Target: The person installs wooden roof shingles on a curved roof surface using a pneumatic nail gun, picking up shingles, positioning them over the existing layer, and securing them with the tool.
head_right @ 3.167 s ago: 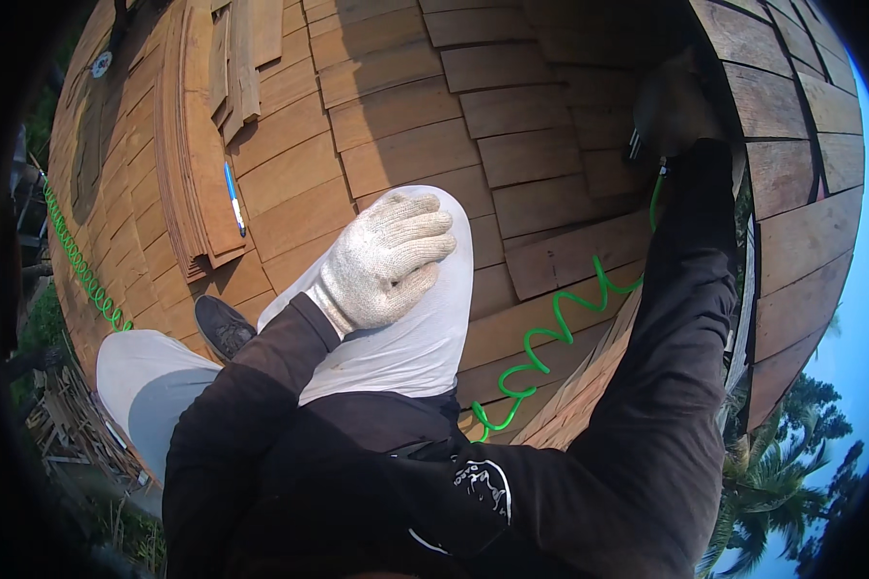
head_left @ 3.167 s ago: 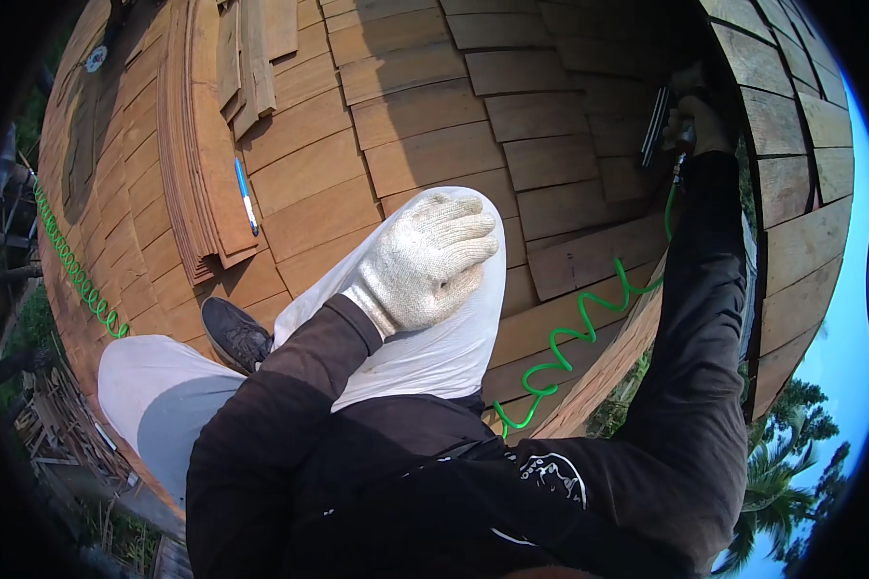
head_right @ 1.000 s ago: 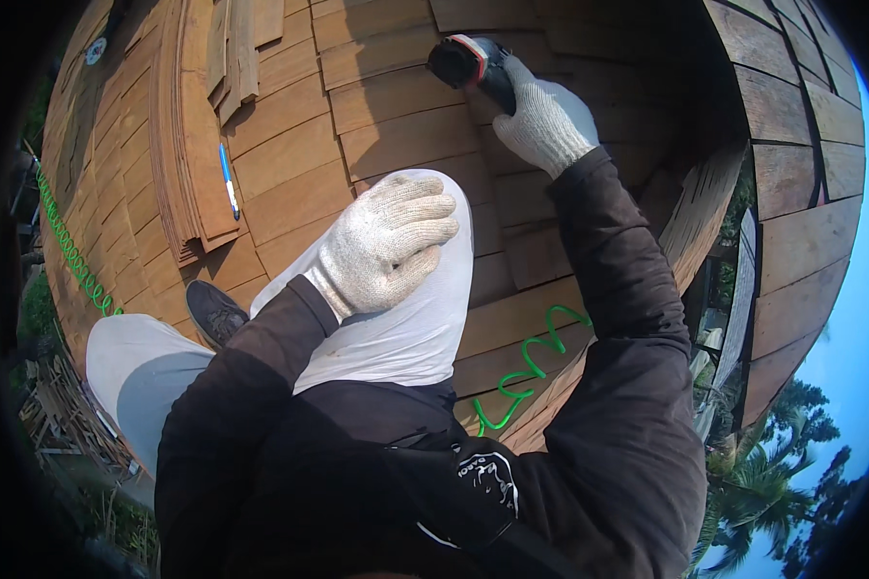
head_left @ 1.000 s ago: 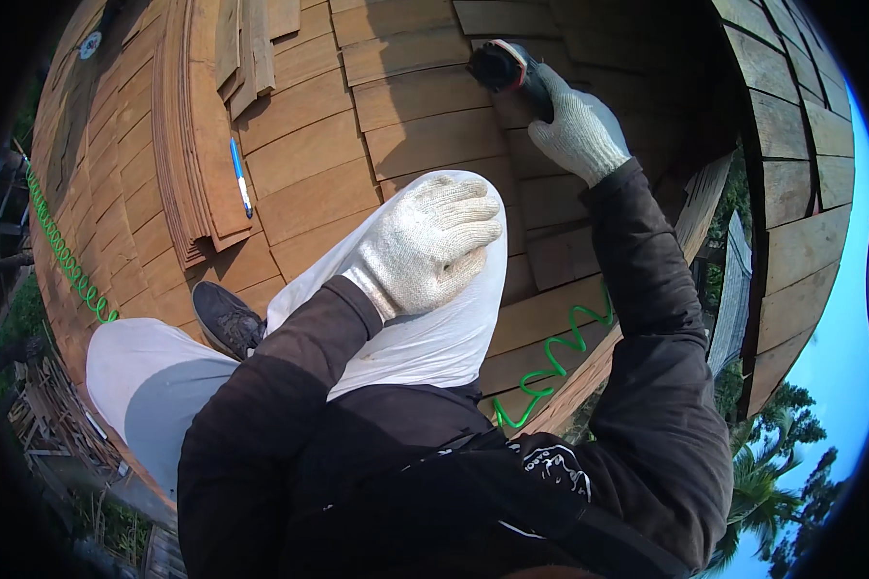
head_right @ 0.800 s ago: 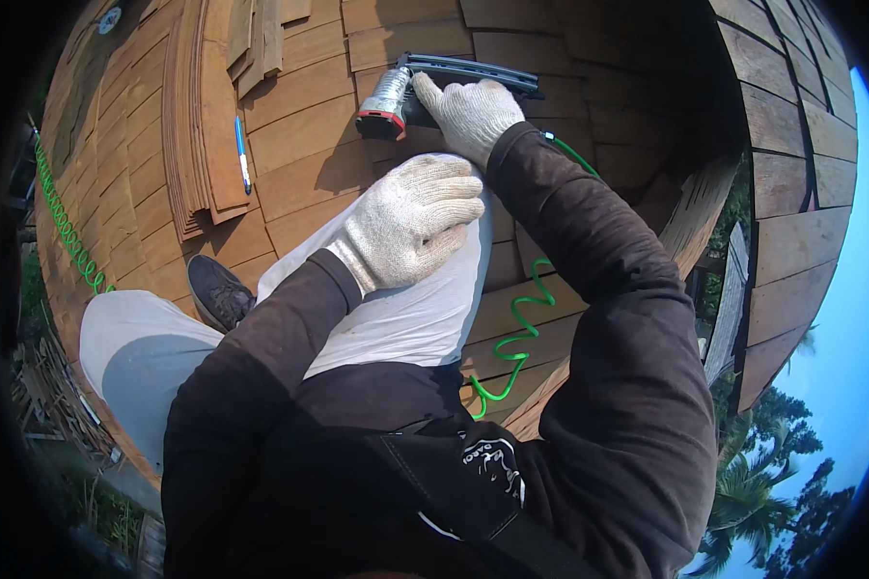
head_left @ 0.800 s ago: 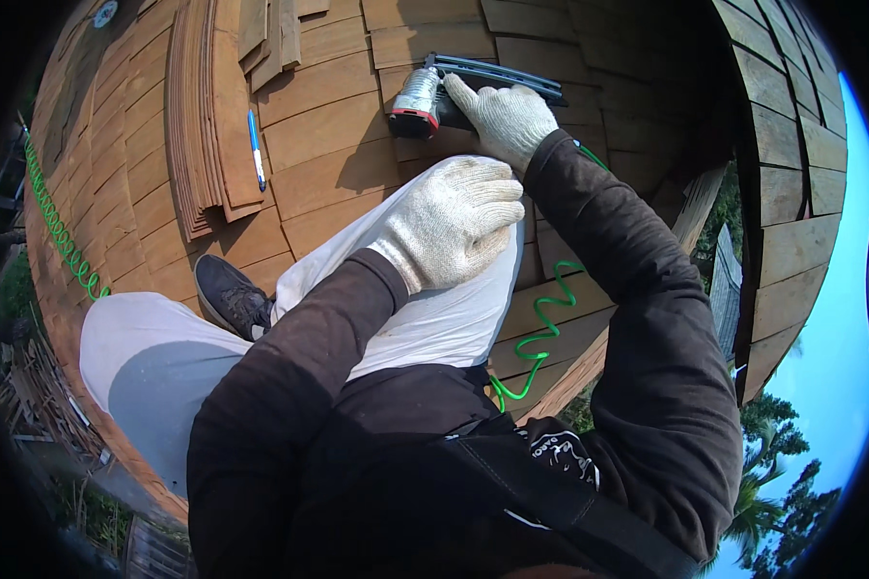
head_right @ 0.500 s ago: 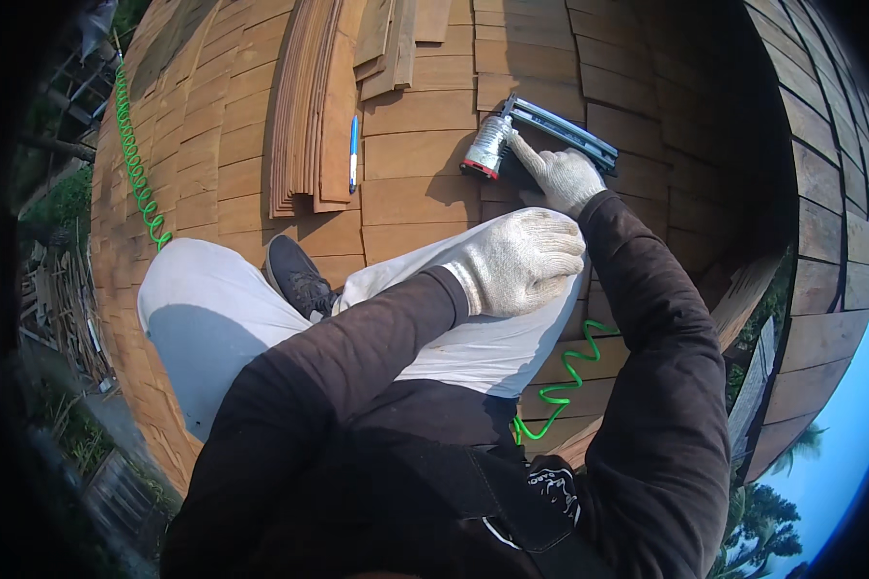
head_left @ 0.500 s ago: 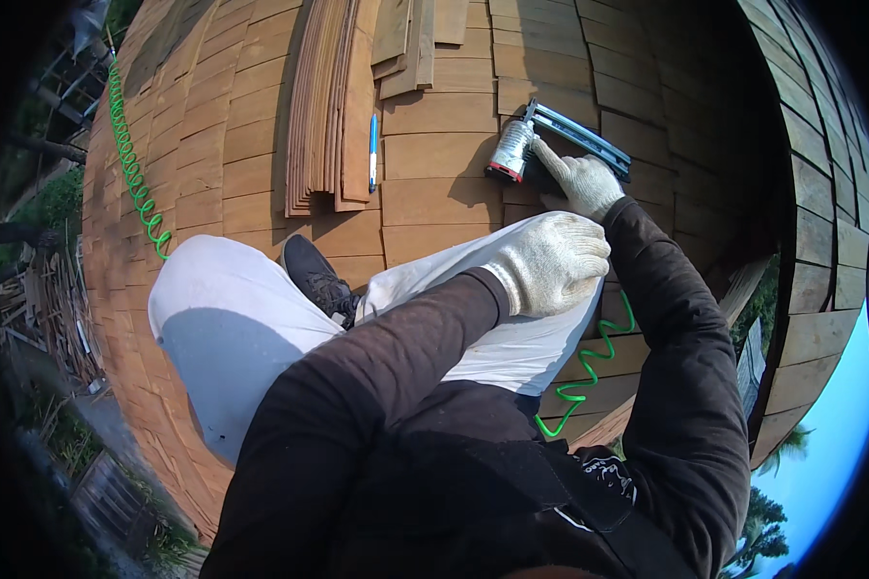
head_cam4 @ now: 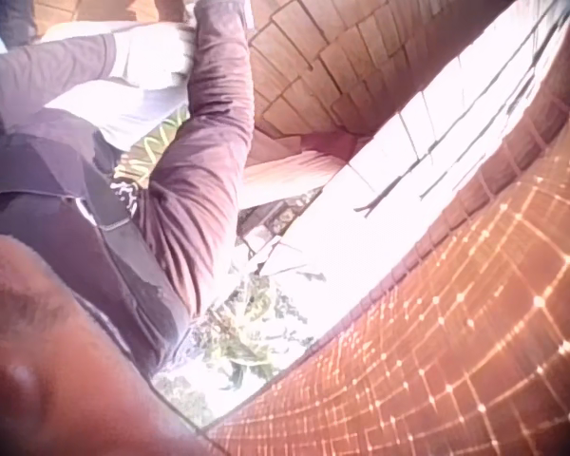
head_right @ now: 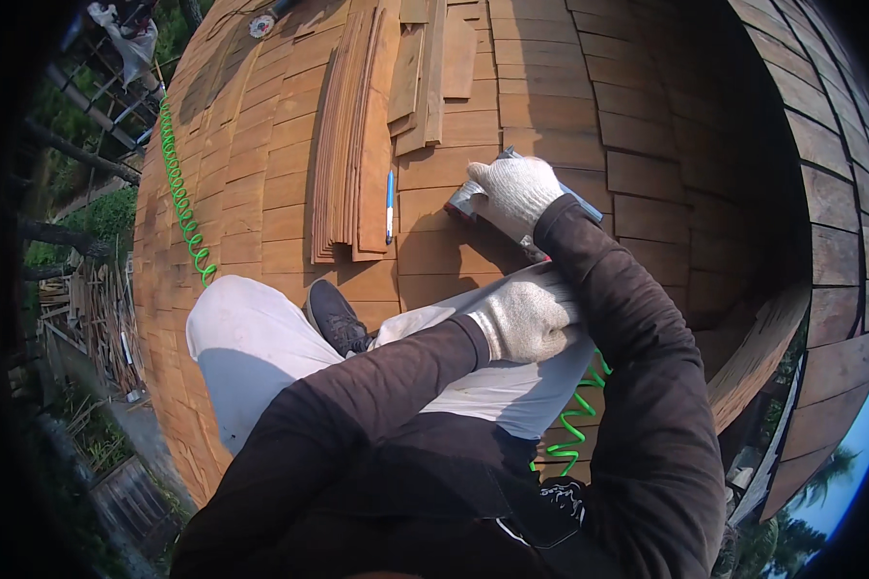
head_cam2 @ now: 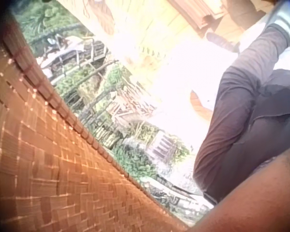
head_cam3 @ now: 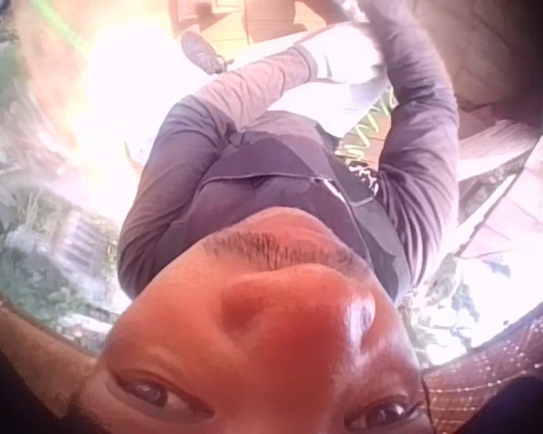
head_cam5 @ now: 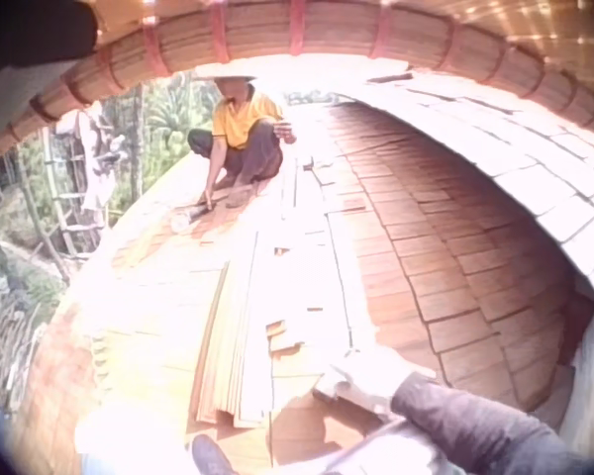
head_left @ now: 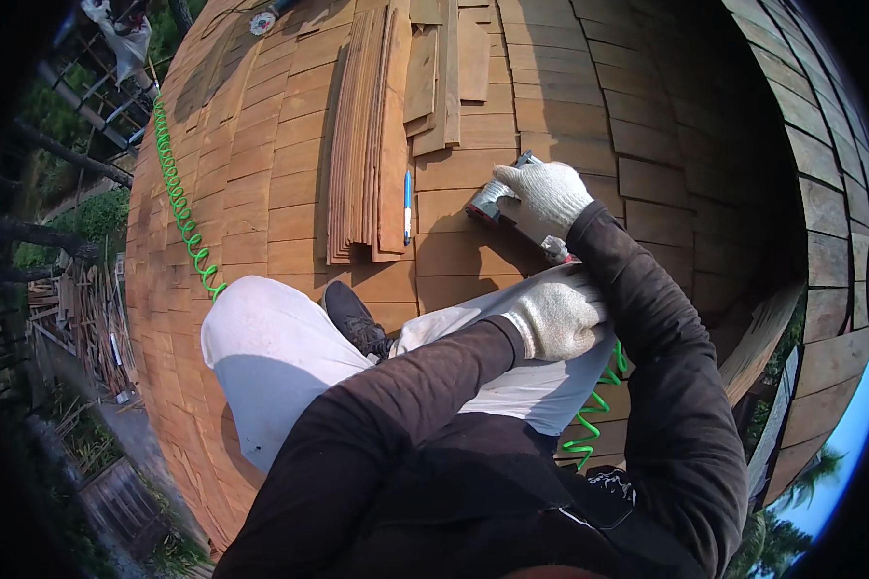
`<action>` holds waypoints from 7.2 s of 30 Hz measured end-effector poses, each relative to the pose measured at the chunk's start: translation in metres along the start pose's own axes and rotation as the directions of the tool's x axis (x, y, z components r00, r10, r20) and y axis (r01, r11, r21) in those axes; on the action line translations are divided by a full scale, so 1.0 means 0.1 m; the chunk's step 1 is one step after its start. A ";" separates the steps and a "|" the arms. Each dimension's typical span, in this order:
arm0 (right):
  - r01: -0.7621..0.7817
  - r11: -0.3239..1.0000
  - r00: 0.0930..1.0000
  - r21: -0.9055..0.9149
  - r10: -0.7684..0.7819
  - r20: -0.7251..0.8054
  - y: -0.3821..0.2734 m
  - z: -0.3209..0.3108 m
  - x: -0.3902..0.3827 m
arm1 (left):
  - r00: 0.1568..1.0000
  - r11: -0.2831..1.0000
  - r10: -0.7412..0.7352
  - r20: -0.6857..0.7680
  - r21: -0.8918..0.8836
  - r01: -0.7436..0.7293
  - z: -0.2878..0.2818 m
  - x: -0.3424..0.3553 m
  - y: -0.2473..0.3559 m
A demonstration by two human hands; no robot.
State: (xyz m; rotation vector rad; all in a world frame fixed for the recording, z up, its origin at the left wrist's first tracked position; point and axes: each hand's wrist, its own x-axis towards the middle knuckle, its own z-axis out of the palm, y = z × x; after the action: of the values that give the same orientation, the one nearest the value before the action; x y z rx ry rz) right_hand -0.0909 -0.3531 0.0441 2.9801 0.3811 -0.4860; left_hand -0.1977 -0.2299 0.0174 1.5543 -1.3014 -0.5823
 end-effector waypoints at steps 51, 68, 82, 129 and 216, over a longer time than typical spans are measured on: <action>0.268 0.231 0.628 0.935 0.694 -0.352 1.31 -0.49 2.50 | 0.341 0.151 -0.598 -0.725 0.317 0.936 -1.60 -0.68 -2.33; 0.526 0.067 0.505 0.848 0.777 -0.375 0.59 -0.12 -2.03 | 0.882 0.184 -0.433 0.187 -0.939 0.289 -1.28 0.20 -0.52; 0.530 -0.125 0.352 0.838 0.932 -0.084 -0.17 0.16 -1.89 | 0.911 0.549 -0.376 -0.171 -0.833 0.070 -0.28 0.44 0.02; -0.972 0.236 0.206 0.013 0.872 -0.445 2.89 0.58 -2.98 | 0.890 0.931 0.364 -0.276 0.110 -0.347 0.10 0.19 0.19; -0.958 0.275 0.236 0.085 0.920 -0.314 3.45 0.29 -3.80 | 0.908 0.938 0.345 -0.238 0.065 -0.340 0.08 0.24 0.09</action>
State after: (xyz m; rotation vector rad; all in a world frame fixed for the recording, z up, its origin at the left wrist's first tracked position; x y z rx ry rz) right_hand -0.3584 -0.7770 0.1588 2.4432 -1.3319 0.1736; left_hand -0.2013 -0.2544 0.0272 1.3232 -1.3492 -0.1464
